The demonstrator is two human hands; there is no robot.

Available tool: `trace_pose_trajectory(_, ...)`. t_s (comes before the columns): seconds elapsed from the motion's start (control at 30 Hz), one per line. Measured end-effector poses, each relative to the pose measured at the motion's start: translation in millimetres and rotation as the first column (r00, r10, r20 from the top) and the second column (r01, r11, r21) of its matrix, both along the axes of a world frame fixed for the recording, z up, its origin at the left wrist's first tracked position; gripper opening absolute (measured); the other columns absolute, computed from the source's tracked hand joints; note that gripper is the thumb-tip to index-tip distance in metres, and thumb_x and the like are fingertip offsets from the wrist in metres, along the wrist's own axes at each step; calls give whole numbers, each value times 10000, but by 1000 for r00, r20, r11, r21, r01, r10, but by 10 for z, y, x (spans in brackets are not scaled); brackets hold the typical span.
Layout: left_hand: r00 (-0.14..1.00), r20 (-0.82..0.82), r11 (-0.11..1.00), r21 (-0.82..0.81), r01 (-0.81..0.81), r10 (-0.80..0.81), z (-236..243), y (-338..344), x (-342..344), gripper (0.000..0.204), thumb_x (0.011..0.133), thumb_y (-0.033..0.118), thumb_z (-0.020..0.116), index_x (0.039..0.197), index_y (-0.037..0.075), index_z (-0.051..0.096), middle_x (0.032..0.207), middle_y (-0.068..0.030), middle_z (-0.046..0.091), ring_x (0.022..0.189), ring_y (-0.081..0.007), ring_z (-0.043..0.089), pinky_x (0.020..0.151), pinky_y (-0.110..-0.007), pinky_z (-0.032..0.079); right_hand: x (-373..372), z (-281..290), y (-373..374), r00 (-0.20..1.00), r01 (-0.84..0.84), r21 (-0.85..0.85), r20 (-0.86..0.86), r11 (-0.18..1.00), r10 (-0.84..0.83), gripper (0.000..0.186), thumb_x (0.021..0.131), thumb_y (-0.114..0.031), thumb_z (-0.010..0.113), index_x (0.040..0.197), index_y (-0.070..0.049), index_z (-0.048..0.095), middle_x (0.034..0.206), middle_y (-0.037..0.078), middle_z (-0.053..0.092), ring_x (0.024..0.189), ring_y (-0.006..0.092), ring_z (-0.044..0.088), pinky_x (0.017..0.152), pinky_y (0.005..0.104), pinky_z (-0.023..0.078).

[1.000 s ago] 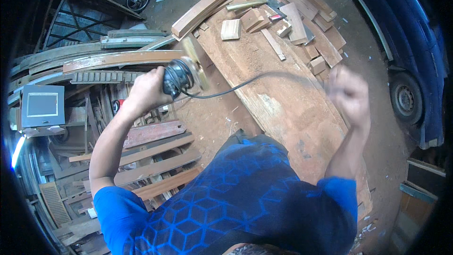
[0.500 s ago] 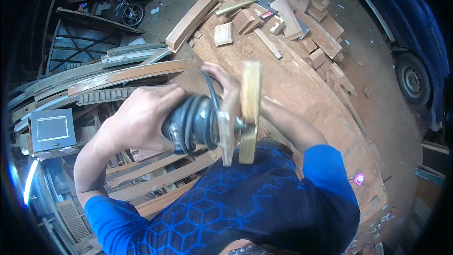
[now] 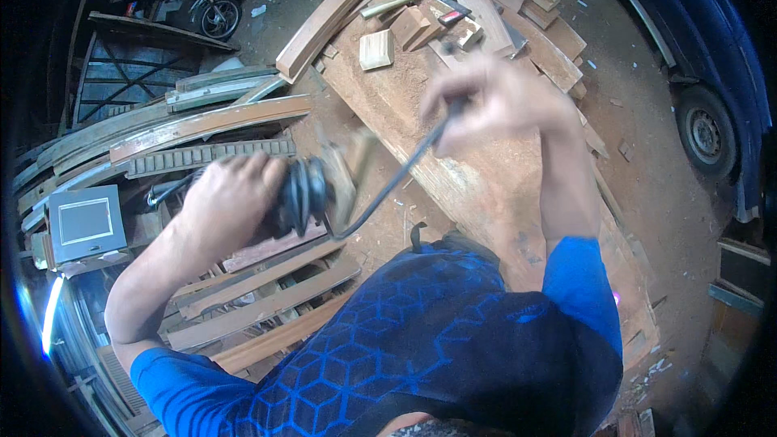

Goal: The person uses a handheld electric circular saw to cut a rectangular piece of wood on a workbench. They position the wood, guide the saw along the length of the piece to make a cut, and then move the resulting pieces aside.

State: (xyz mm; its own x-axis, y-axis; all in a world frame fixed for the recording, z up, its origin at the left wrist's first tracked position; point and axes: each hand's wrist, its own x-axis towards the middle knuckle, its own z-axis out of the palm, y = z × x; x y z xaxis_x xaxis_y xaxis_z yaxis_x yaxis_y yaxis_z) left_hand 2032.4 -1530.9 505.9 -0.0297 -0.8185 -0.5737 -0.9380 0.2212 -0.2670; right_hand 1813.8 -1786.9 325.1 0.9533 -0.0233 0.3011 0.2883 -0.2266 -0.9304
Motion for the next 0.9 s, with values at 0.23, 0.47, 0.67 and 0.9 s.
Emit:
trace_pose_trajectory(0.23,807,-424,818,-220,-532,411,-289,-212,693,784,572,239,865,1257,-28,593,1002,-227,717,950,-358,718,882,-402,567,139,-617,1468,778,-145,434,-505,889,374,587,1033,-420,624,1419,19,574,1000,126,725,765,162,662,706,324,575)
trace_pose_trajectory(0.47,826,-550,990,10,-143,125,-212,-396,192,888,540,262,901,1346,47,595,1126,-155,685,960,-375,703,862,-464,552,1063,-1640,747,940,123,467,-337,876,48,214,970,-84,684,1173,-24,719,1022,42,729,850,129,667,713,320,575)
trace_pose_trajectory(0.67,927,-335,986,-34,166,-168,-214,-498,2,842,542,223,875,1331,118,601,1077,-114,653,972,-360,675,821,-458,561,1197,-1507,-30,867,111,23,-492,994,-85,248,930,-221,774,1161,-132,789,926,6,746,823,91,645,725,277,527)
trace_pose_trajectory(0.9,971,-234,996,67,57,-40,-685,-355,152,634,666,325,845,1171,42,586,930,-176,668,886,-353,732,777,-442,602,504,-440,-300,926,368,51,66,928,-371,307,914,-87,660,1203,-47,754,985,81,755,883,136,684,744,298,560)
